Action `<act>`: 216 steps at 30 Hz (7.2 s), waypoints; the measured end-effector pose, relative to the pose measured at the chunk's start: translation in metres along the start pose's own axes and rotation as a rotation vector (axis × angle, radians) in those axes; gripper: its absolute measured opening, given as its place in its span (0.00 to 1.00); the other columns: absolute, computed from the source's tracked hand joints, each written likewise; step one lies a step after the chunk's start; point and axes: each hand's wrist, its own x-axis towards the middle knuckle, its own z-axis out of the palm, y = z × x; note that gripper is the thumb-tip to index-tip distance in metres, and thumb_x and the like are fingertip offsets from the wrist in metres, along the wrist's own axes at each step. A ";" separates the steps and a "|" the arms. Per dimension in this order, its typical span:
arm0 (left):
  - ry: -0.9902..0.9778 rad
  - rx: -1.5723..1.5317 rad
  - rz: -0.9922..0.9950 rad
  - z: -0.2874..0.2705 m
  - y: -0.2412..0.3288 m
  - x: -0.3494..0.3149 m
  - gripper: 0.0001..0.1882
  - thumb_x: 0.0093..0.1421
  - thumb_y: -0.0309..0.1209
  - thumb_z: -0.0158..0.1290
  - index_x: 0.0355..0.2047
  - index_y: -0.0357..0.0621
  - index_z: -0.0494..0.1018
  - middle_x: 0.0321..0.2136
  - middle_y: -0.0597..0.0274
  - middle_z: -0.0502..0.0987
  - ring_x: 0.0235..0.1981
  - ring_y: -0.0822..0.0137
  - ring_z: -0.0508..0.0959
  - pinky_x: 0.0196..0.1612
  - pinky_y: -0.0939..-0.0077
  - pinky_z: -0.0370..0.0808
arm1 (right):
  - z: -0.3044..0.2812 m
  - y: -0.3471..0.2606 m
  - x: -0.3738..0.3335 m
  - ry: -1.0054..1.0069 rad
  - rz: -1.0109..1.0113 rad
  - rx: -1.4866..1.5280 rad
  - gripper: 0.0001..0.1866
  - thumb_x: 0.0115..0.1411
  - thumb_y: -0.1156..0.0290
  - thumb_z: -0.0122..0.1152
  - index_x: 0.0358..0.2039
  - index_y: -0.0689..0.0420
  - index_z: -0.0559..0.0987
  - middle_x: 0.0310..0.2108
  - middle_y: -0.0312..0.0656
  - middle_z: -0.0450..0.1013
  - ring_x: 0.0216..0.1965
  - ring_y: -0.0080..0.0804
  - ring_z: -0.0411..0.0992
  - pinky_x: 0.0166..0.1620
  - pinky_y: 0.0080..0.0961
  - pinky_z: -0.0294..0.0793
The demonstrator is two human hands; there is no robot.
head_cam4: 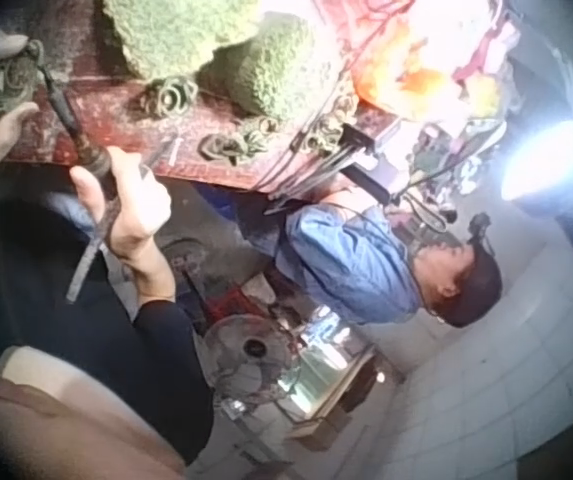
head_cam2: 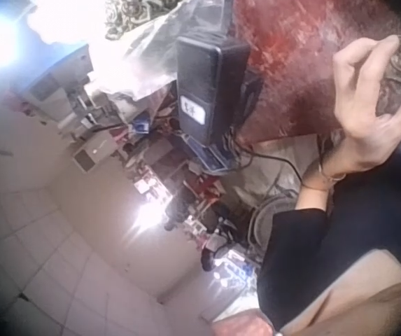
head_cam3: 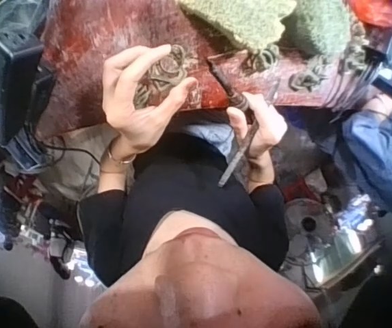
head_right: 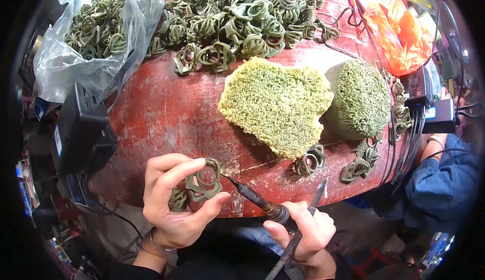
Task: Using a heated tool to bond or shape small green decorative plastic rings at a workbench.
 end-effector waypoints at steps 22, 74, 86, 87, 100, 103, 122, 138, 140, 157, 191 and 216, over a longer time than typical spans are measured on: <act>-0.014 -0.106 0.035 -0.003 -0.004 -0.001 0.33 0.35 0.39 0.68 0.40 0.36 0.69 0.35 0.54 0.71 0.33 0.66 0.73 0.36 0.76 0.73 | -0.001 -0.002 -0.003 -0.052 0.062 0.160 0.17 0.49 0.59 0.65 0.26 0.63 0.76 0.15 0.39 0.69 0.15 0.30 0.69 0.20 0.21 0.67; -0.042 -0.538 -0.412 0.003 -0.002 -0.004 0.28 0.39 0.33 0.67 0.40 0.33 0.71 0.32 0.56 0.74 0.33 0.69 0.75 0.36 0.79 0.72 | -0.009 -0.003 -0.003 -0.060 0.054 0.078 0.18 0.45 0.59 0.68 0.30 0.60 0.76 0.19 0.39 0.72 0.17 0.30 0.72 0.21 0.21 0.70; -0.345 -0.859 -0.504 0.046 0.036 -0.001 0.20 0.51 0.21 0.57 0.45 0.31 0.68 0.31 0.55 0.76 0.23 0.77 0.74 0.19 0.89 0.70 | -0.040 -0.013 0.009 0.031 -0.004 0.261 0.17 0.47 0.79 0.65 0.39 0.63 0.73 0.27 0.44 0.74 0.28 0.30 0.76 0.31 0.21 0.73; -0.343 -0.862 -0.488 0.048 0.039 0.000 0.20 0.51 0.21 0.57 0.45 0.31 0.68 0.31 0.55 0.76 0.23 0.77 0.74 0.19 0.89 0.70 | -0.046 -0.014 0.014 0.125 -0.020 0.164 0.15 0.46 0.79 0.65 0.37 0.64 0.74 0.25 0.44 0.74 0.27 0.30 0.75 0.30 0.20 0.73; -0.223 -0.472 -0.357 0.000 0.031 0.006 0.12 0.52 0.18 0.51 0.39 0.30 0.70 0.30 0.52 0.76 0.21 0.73 0.76 0.19 0.87 0.70 | -0.098 0.081 0.074 0.638 0.187 -0.205 0.11 0.54 0.76 0.57 0.38 0.65 0.74 0.21 0.40 0.74 0.18 0.18 0.68 0.21 0.17 0.63; -0.217 -0.338 -0.337 -0.019 0.036 0.024 0.13 0.50 0.18 0.55 0.37 0.35 0.73 0.28 0.56 0.76 0.22 0.73 0.77 0.26 0.84 0.73 | -0.091 0.061 0.058 0.594 0.105 -0.148 0.09 0.56 0.77 0.55 0.38 0.66 0.73 0.19 0.36 0.72 0.14 0.11 0.60 0.16 0.11 0.56; -0.140 0.350 0.172 0.024 -0.004 0.139 0.09 0.47 0.29 0.59 0.24 0.37 0.73 0.28 0.54 0.69 0.27 0.60 0.72 0.32 0.72 0.69 | -0.038 0.005 0.021 0.093 0.278 0.361 0.06 0.49 0.79 0.62 0.29 0.64 0.75 0.18 0.38 0.73 0.19 0.18 0.71 0.24 0.15 0.69; -0.389 -0.804 -0.562 -0.005 0.032 0.014 0.18 0.49 0.22 0.59 0.39 0.29 0.66 0.36 0.43 0.75 0.24 0.70 0.78 0.17 0.87 0.71 | -0.003 -0.034 0.026 -0.065 0.241 0.869 0.10 0.51 0.82 0.60 0.35 0.68 0.73 0.23 0.41 0.75 0.24 0.21 0.74 0.25 0.16 0.73; -0.367 -0.809 -0.533 0.001 0.031 0.007 0.20 0.47 0.22 0.60 0.40 0.30 0.65 0.35 0.43 0.75 0.24 0.69 0.78 0.17 0.86 0.71 | -0.004 -0.032 0.023 -0.062 0.226 0.781 0.11 0.50 0.81 0.61 0.35 0.68 0.73 0.23 0.41 0.75 0.25 0.22 0.74 0.26 0.16 0.73; -0.264 -0.637 -0.503 0.003 0.025 0.003 0.25 0.44 0.22 0.63 0.45 0.37 0.70 0.30 0.61 0.78 0.24 0.79 0.75 0.25 0.85 0.73 | -0.003 -0.030 0.022 -0.102 0.209 0.637 0.14 0.47 0.78 0.66 0.35 0.65 0.74 0.25 0.42 0.76 0.26 0.23 0.76 0.29 0.16 0.74; -0.080 -0.228 -0.270 0.005 0.005 0.002 0.22 0.47 0.20 0.59 0.44 0.33 0.69 0.38 0.54 0.75 0.25 0.78 0.73 0.25 0.88 0.71 | -0.007 -0.007 0.011 -0.111 -0.095 -0.171 0.19 0.43 0.60 0.70 0.23 0.63 0.74 0.15 0.36 0.69 0.12 0.32 0.68 0.17 0.22 0.67; -0.048 -0.287 -0.375 0.007 0.004 -0.003 0.23 0.46 0.21 0.62 0.44 0.33 0.70 0.35 0.57 0.75 0.24 0.79 0.73 0.23 0.88 0.71 | -0.012 -0.003 0.006 -0.134 -0.035 -0.135 0.19 0.43 0.59 0.70 0.26 0.61 0.75 0.17 0.39 0.70 0.14 0.32 0.70 0.18 0.23 0.69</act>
